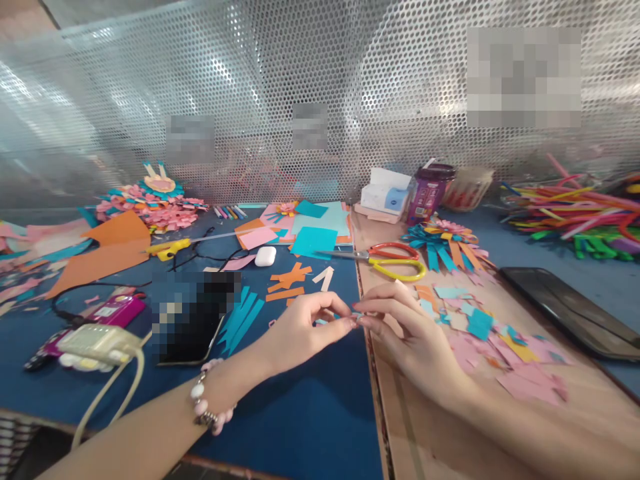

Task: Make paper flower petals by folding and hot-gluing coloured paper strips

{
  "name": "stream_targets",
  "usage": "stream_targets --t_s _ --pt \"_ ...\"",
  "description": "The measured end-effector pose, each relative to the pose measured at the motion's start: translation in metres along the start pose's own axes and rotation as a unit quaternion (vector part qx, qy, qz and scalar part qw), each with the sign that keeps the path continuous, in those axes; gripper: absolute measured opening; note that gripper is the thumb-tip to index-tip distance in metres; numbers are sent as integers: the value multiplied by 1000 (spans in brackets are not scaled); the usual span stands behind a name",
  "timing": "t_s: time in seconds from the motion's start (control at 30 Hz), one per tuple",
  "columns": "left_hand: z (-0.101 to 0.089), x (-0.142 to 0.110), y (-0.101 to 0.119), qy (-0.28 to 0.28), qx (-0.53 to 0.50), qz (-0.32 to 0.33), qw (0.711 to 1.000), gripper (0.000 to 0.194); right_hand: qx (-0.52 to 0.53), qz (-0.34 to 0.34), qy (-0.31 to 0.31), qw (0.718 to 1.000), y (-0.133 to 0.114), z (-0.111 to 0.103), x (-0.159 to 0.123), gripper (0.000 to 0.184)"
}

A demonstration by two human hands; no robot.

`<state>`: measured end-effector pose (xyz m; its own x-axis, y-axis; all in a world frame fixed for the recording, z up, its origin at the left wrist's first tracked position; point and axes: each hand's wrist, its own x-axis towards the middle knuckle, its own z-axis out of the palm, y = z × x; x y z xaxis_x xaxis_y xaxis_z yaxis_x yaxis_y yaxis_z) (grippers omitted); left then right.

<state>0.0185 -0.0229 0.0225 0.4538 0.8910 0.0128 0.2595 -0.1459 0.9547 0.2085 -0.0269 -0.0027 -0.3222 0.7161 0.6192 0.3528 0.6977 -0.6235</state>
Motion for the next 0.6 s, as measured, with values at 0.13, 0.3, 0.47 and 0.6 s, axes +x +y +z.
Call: stream_targets --t_s 0.13,0.3,0.47,0.6 --pt "0 -1 2 -14 3 -1 1000 15 0 -9 -1 1000 -1 0 1 14" --pt "0 -2 3 -23 8 -6 1000 16 6 -14 -7 1000 -1 -1 1 11" --pt "0 -1 1 -26 4 -11 1000 17 7 -17 -15 1000 0 -1 0 13" --pt "0 -1 1 -27 -11 -21 999 21 4 -20 -14 1000 0 0 0 14"
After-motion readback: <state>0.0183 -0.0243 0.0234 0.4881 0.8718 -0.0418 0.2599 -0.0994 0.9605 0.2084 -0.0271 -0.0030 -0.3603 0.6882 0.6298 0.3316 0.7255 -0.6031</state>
